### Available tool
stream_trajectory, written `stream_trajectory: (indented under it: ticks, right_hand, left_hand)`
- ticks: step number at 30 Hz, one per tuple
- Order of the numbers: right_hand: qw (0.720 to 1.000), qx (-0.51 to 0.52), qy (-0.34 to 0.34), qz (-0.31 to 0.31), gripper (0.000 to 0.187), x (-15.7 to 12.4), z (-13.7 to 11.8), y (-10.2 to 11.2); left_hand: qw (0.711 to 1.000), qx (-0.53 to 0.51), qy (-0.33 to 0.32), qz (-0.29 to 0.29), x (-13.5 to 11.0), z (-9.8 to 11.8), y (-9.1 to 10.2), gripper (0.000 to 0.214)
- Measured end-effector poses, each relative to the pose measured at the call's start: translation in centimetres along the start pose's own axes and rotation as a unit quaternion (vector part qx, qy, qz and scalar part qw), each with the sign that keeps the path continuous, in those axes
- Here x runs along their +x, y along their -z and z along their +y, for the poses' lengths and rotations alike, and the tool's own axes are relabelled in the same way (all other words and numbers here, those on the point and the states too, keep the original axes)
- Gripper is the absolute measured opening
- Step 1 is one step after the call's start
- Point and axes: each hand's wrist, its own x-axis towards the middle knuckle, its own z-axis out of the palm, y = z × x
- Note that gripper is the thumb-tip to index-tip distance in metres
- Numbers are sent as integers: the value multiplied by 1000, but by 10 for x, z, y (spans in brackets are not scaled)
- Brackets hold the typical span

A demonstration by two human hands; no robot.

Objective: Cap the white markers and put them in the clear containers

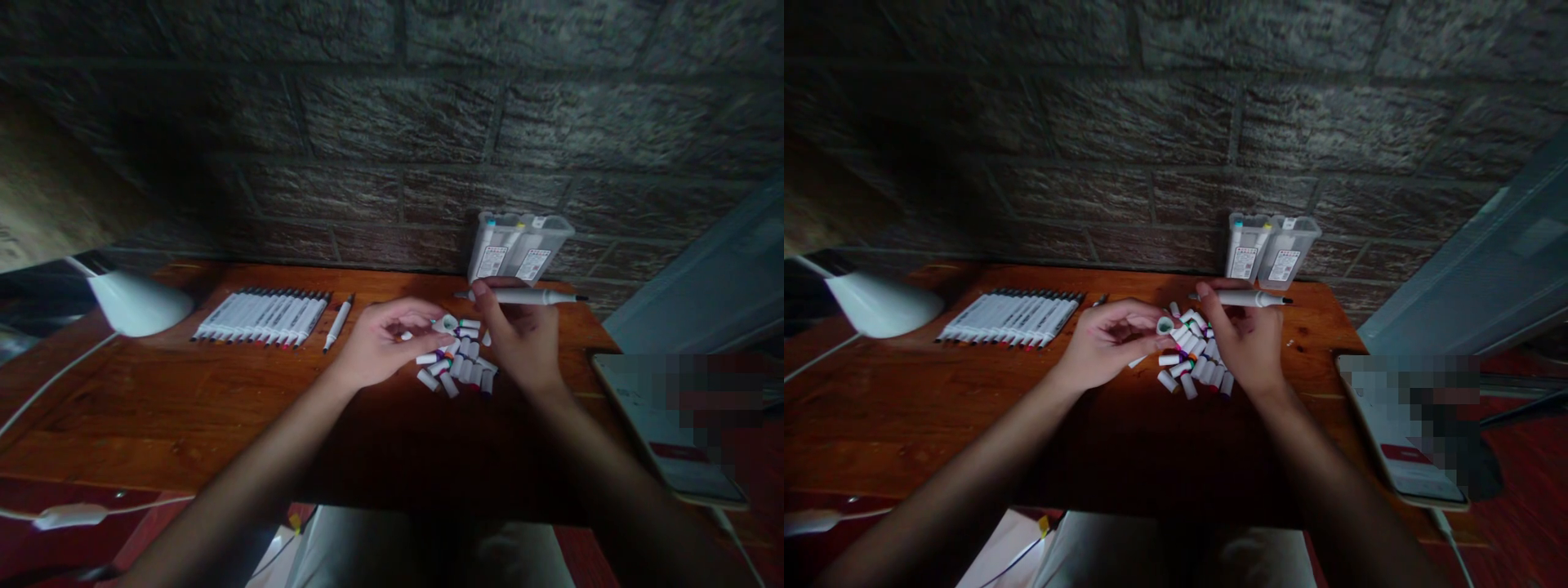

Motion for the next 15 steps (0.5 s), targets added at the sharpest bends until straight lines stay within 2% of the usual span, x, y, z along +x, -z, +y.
stream_trajectory:
  ticks: [15]
  right_hand:
    - [1000, -11, 1, 2, 22, 0, 2, -1]
  left_hand:
    - [1000, 24, -10, 7, 1, 1, 1, 27]
